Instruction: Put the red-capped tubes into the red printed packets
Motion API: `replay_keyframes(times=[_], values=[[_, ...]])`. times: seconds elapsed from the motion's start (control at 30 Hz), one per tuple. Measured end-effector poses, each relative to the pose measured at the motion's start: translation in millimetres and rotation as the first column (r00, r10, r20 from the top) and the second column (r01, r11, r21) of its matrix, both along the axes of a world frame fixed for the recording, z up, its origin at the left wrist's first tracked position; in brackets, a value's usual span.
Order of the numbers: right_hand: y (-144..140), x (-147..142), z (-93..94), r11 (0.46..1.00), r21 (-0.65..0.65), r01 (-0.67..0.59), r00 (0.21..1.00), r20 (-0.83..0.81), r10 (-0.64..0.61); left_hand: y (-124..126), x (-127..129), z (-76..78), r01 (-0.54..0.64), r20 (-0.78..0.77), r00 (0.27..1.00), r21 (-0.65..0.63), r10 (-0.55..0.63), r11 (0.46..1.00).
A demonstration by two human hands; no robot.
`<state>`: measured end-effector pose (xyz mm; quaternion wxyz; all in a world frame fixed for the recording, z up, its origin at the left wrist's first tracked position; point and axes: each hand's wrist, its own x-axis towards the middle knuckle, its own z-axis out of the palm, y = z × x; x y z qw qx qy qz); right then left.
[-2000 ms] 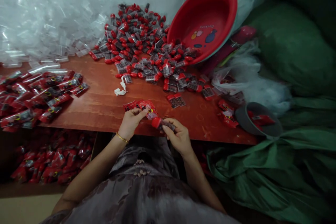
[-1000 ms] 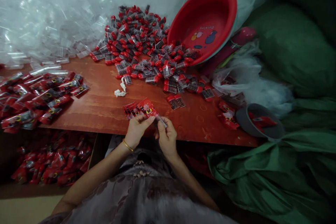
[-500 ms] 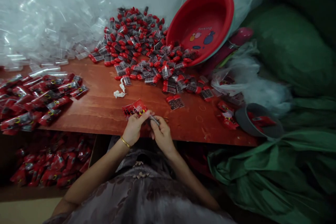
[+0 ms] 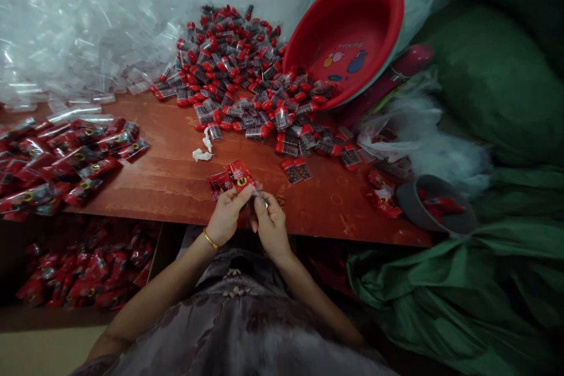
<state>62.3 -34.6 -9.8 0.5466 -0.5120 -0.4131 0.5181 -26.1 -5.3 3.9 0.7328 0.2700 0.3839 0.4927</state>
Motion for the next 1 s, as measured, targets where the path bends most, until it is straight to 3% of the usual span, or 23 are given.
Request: replay_keyframes(times=[0.17, 0.37, 0.5, 0.7, 0.9, 1.0], values=[[2, -4, 0.2, 0.998, -0.027, 0.056, 0.998, 0.015, -0.055, -5, 1, -5.5, 0.006, -0.042, 0.999, -0.013, -0.007, 1.0], [-4, 1, 3.0, 0.986, 0.014, -0.165, 0.985, -0.046, 0.166, 5, -8, 14.2, -0.123, -0.078, 0.989, -0.003, 0.122, 0.992], [-9, 6, 5.3, 0.996, 0.012, -0.094, 0.995, 0.042, 0.093, 4, -3, 14.6, -0.118, -0.111, 0.987, -0.027, 0.114, 0.993], [-11, 1, 7.7, 0.998, 0.063, 0.006, 0.979, 0.201, -0.019, -4, 4, 7.8, 0.031, -0.087, 0.996, -0.065, -0.037, 0.997], [-8, 2, -2.9, 0.994, 0.112, 0.01, 0.964, 0.264, -0.04, 3, -4, 10.7, -0.055, 0.021, 0.998, -0.02, 0.055, 0.998], [-11, 6, -4.8, 0.992, 0.124, -0.005, 0.951, 0.307, -0.033, 7, -6, 12.5, -0.041, -0.004, 0.999, 0.016, 0.041, 0.999]])
